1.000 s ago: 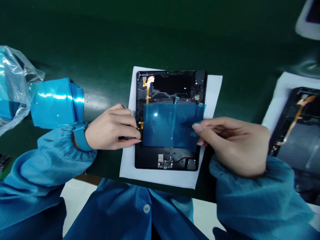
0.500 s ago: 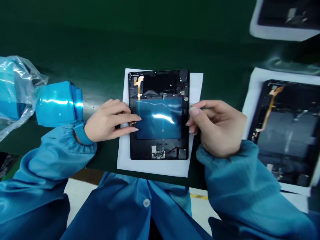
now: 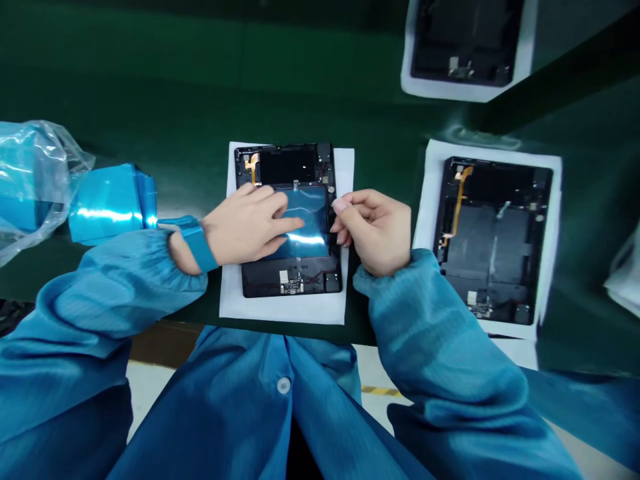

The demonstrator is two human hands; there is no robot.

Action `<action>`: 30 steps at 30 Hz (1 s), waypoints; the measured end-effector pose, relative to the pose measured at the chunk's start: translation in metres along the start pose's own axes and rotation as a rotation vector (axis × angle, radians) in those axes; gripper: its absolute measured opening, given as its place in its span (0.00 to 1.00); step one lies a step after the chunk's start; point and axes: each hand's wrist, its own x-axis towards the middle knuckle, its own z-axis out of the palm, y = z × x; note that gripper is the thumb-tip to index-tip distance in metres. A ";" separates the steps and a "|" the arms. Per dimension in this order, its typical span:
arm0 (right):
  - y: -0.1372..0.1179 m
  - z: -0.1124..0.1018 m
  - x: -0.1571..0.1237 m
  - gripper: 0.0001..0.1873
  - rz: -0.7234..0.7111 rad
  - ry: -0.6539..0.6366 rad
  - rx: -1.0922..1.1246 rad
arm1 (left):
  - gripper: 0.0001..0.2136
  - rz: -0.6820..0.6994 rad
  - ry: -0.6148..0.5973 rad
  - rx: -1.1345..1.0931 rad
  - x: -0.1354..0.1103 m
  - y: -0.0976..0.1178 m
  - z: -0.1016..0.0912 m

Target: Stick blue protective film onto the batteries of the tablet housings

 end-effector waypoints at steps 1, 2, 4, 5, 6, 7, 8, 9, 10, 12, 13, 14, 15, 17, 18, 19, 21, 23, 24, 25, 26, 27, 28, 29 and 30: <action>0.001 0.000 0.000 0.20 -0.001 -0.001 0.004 | 0.17 0.005 -0.010 0.011 0.006 0.004 0.000; 0.002 0.000 0.001 0.19 -0.002 -0.005 0.006 | 0.18 0.009 -0.018 0.019 0.012 0.008 0.001; 0.005 0.000 0.002 0.18 -0.007 -0.015 0.011 | 0.20 0.010 -0.023 0.025 0.021 0.014 0.002; 0.006 -0.001 0.003 0.18 -0.009 -0.021 0.012 | 0.21 0.009 -0.024 0.023 0.024 0.016 0.003; 0.008 -0.001 0.003 0.17 -0.013 -0.026 0.010 | 0.22 0.008 -0.027 0.018 0.025 0.016 0.004; 0.008 -0.002 0.003 0.17 -0.018 -0.032 0.005 | 0.22 0.005 -0.031 0.008 0.024 0.014 0.005; 0.008 -0.003 0.002 0.16 -0.029 -0.033 -0.007 | 0.23 -0.001 -0.034 -0.009 0.022 0.011 0.005; 0.007 -0.003 0.000 0.15 -0.049 -0.030 -0.032 | 0.24 -0.014 -0.033 -0.032 0.017 0.006 0.006; 0.005 -0.003 -0.002 0.14 -0.089 -0.025 -0.079 | 0.26 -0.039 -0.027 -0.059 0.011 0.000 0.005; -0.001 -0.001 -0.009 0.12 -0.255 -0.041 -0.260 | 0.31 -0.127 0.008 -0.113 -0.006 -0.015 0.005; -0.005 0.001 -0.013 0.12 -0.376 -0.074 -0.392 | 0.34 -0.178 0.033 -0.137 -0.016 -0.023 0.004; -0.009 0.003 -0.016 0.12 -0.506 -0.132 -0.538 | 0.38 -0.222 0.058 -0.160 -0.025 -0.030 0.005; -0.013 0.007 -0.018 0.13 -0.626 -0.213 -0.683 | 0.42 -0.255 0.080 -0.181 -0.033 -0.036 0.006; -0.020 0.017 -0.019 0.18 -0.788 -0.401 -0.918 | 0.49 -0.284 0.101 -0.229 -0.045 -0.046 0.009; -0.023 0.023 -0.017 0.21 -0.823 -0.482 -1.001 | 0.52 -0.288 0.098 -0.253 -0.049 -0.049 0.012; -0.026 0.028 -0.013 0.24 -0.836 -0.543 -1.065 | 0.54 -0.287 0.091 -0.273 -0.051 -0.051 0.015; -0.030 0.037 -0.004 0.29 -0.819 -0.591 -1.155 | 0.56 -0.281 0.070 -0.295 -0.052 -0.054 0.020; -0.033 0.044 0.007 0.32 -0.766 -0.578 -1.214 | 0.58 -0.278 0.061 -0.301 -0.051 -0.054 0.024; -0.034 0.047 0.012 0.33 -0.736 -0.566 -1.233 | 0.59 -0.279 0.063 -0.303 -0.051 -0.054 0.026; -0.035 0.049 0.017 0.34 -0.710 -0.556 -1.245 | 0.59 -0.283 0.065 -0.306 -0.050 -0.053 0.026; -0.035 0.050 0.020 0.34 -0.691 -0.548 -1.251 | 0.60 -0.288 0.066 -0.313 -0.050 -0.053 0.027; -0.035 0.051 0.021 0.35 -0.684 -0.544 -1.254 | 0.60 -0.296 0.066 -0.322 -0.049 -0.053 0.027; -0.034 0.051 0.021 0.36 -0.688 -0.540 -1.256 | 0.61 -0.305 0.064 -0.332 -0.049 -0.053 0.027; -0.033 0.051 0.018 0.37 -0.702 -0.534 -1.259 | 0.61 -0.314 0.061 -0.344 -0.049 -0.052 0.027; -0.032 0.051 0.014 0.39 -0.721 -0.530 -1.265 | 0.62 -0.324 0.057 -0.357 -0.048 -0.052 0.026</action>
